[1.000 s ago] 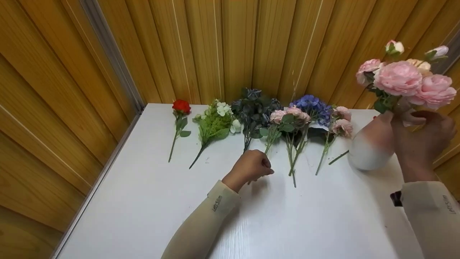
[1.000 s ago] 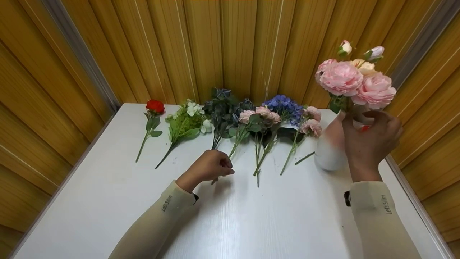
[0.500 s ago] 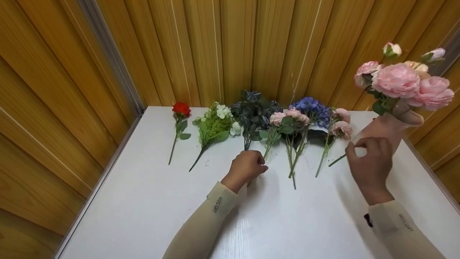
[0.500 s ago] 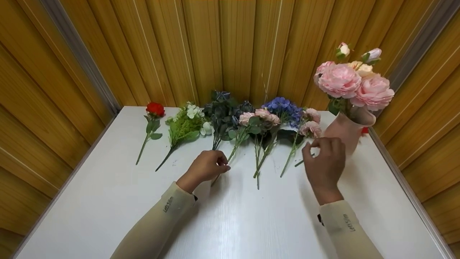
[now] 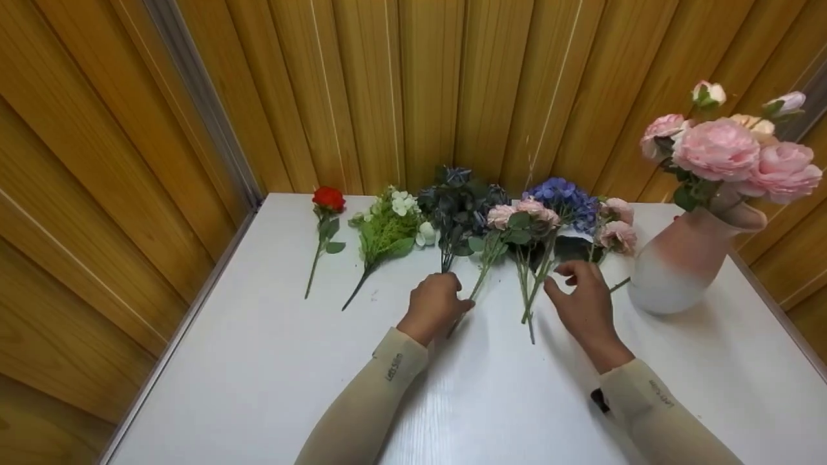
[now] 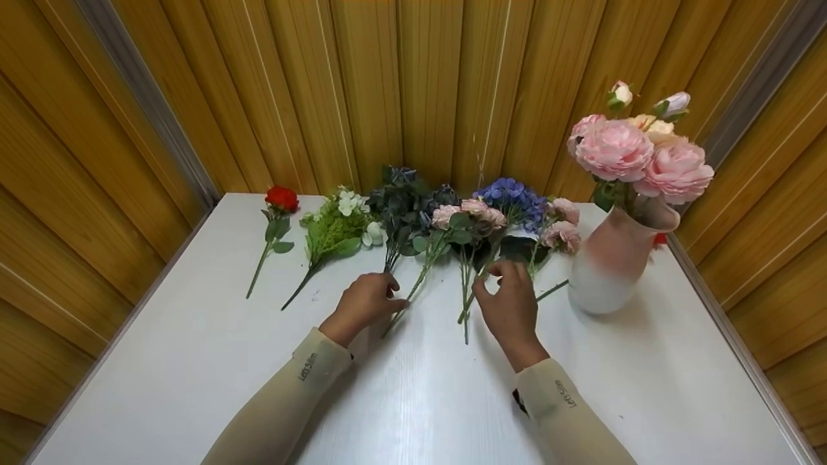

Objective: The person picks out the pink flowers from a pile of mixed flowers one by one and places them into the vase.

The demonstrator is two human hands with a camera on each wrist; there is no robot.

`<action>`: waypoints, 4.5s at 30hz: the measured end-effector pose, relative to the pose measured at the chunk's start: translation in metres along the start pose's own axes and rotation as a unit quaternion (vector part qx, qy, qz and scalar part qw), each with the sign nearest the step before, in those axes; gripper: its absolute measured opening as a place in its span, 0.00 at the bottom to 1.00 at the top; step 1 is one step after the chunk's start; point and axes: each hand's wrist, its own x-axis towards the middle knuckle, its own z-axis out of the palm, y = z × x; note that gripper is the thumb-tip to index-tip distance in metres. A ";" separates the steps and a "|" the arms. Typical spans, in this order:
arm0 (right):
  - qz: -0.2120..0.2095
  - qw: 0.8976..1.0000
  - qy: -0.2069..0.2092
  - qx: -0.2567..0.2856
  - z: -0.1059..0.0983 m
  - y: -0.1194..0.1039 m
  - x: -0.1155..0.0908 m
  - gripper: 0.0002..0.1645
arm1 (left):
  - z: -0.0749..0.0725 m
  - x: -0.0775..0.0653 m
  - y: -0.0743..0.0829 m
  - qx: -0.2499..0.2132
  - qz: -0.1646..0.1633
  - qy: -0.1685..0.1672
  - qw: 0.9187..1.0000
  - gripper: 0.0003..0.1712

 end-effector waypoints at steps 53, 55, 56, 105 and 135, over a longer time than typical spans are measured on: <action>0.043 0.995 -0.090 0.029 0.012 -0.030 0.013 0.37 | -0.027 -0.013 0.015 -0.097 0.013 -0.068 0.993 0.03; 0.043 0.995 -0.090 0.031 0.012 -0.030 0.014 0.37 | -0.028 -0.013 0.016 -0.100 0.011 -0.072 0.992 0.01; 0.042 0.994 -0.091 0.033 0.012 -0.030 0.014 0.37 | -0.029 -0.013 0.016 -0.105 0.008 -0.075 0.992 0.01; 0.066 0.992 -0.061 0.087 -0.001 -0.044 0.022 0.35 | -0.037 -0.025 0.033 -0.165 0.071 -0.141 0.974 0.05; 0.086 0.977 -0.093 0.169 -0.002 -0.044 0.024 0.32 | -0.036 -0.026 0.036 -0.164 0.073 -0.154 0.972 0.08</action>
